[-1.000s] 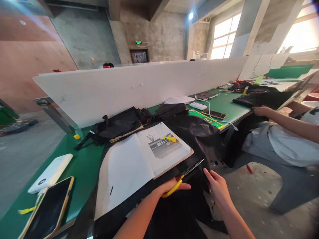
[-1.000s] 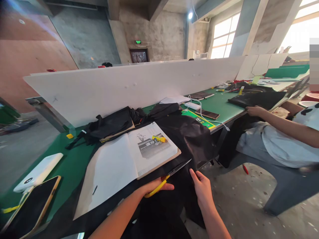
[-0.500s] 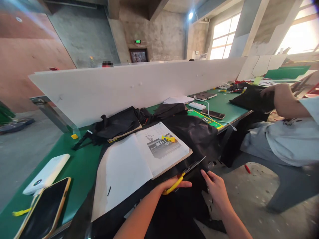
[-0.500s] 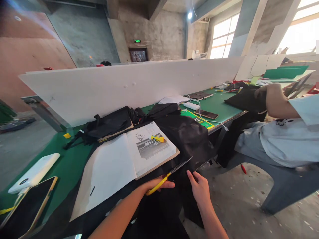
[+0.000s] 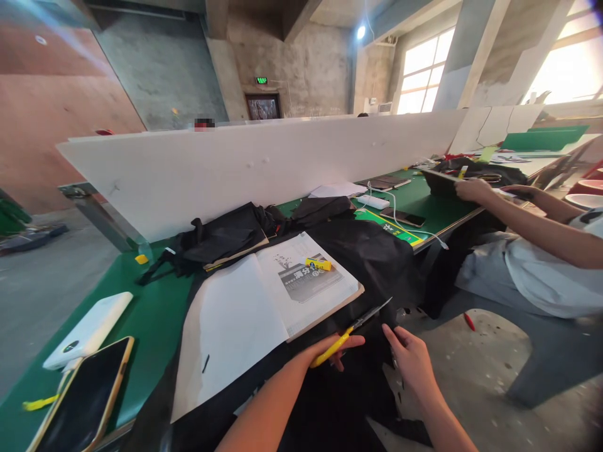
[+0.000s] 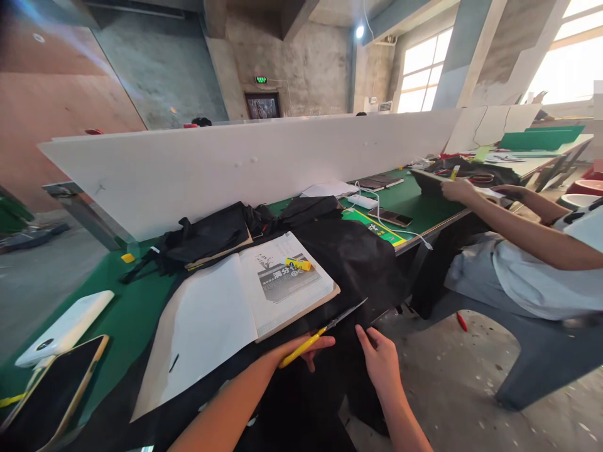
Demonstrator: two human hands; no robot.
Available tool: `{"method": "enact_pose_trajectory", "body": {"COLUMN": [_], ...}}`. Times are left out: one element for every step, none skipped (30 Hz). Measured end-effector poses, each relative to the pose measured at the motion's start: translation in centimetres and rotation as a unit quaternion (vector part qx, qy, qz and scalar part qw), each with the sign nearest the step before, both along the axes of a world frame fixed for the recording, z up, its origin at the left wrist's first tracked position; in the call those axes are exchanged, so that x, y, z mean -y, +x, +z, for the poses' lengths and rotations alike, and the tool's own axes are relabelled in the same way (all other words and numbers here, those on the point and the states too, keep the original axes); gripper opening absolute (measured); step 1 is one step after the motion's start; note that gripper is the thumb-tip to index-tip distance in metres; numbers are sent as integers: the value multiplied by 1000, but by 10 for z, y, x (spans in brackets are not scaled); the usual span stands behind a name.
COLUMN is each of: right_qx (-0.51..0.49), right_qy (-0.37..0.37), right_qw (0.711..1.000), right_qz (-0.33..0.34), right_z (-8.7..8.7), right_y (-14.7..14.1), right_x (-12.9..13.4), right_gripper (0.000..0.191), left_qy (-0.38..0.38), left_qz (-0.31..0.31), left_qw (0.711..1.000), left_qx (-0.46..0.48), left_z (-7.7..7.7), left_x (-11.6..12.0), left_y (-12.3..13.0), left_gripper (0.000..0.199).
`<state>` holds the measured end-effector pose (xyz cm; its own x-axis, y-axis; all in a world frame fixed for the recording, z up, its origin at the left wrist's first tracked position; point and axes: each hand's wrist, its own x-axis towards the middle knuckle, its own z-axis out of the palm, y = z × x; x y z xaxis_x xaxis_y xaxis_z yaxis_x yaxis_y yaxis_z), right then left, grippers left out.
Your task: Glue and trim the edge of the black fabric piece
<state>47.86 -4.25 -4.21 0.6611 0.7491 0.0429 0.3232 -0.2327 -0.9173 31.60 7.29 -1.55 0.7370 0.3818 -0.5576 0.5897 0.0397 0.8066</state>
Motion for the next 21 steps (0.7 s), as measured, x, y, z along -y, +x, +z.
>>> {"method": "enact_pose_trajectory", "body": {"right_qx": [4,7,9,10,11,12,12,11,9,6,4,3,2,1,1,1,1,2,5,7,8], "right_qy": [0,0,-2,-4,-4,-3,-2,-1,-1,-1,-2,-4,-5,-7,-8,-8,-6,-2,1,4,6], "right_qw": [1000,1000,1000,1000,1000,1000,1000,1000,1000,1000,1000,1000,1000,1000,1000,1000,1000,1000,1000,1000,1000], "right_qz": [-2,-4,-7,-9,-11,-14,-15,-15,-14,-13,-11,-11,-11,-12,-12,-12,-12,-11,-11,-12,-11], "right_z": [0,0,-1,-1,-1,-2,-2,-2,-1,-1,-1,0,0,0,0,0,0,0,0,1,1], "right_y": [0,0,0,0,0,1,1,2,2,3,3,3,3,3,2,2,1,0,-2,-3,-4], "right_x": [0,1,1,2,3,3,4,5,6,6,7,7,7,7,7,6,6,6,6,6,6], "right_gripper": [49,49,49,49,49,48,48,47,47,47,47,48,48,48,48,49,49,49,49,49,49], "left_qy": [2,5,11,18,27,35,44,51,58,62,67,72,79,89,100,113,126,138,145,145,138], "left_qz": [6,10,13,16,19,22,26,32,37,39,39,37,34,31,27,25,23,19,16,14,14], "left_qw": [1000,1000,1000,1000,999,999,999,998,998,997,997,997,996,996,994,993,991,989,988,988,988], "left_qx": [2,1,-1,-4,-6,-8,-8,-8,-8,-8,-8,-6,-1,7,17,28,38,47,54,59,63], "left_z": [2,4,6,8,10,11,12,12,11,11,10,11,11,13,16,19,22,26,29,31,32], "left_x": [1,2,3,5,7,8,9,11,11,12,12,11,11,10,10,9,8,8,8,7,7], "left_y": [1,1,2,3,4,6,7,8,9,9,9,9,8,7,5,4,3,2,1,2,2], "left_gripper": [52,50,49,48,48,50,53,56,59,62,64,64,65,65,66,67,69,71,73,75,76]}}
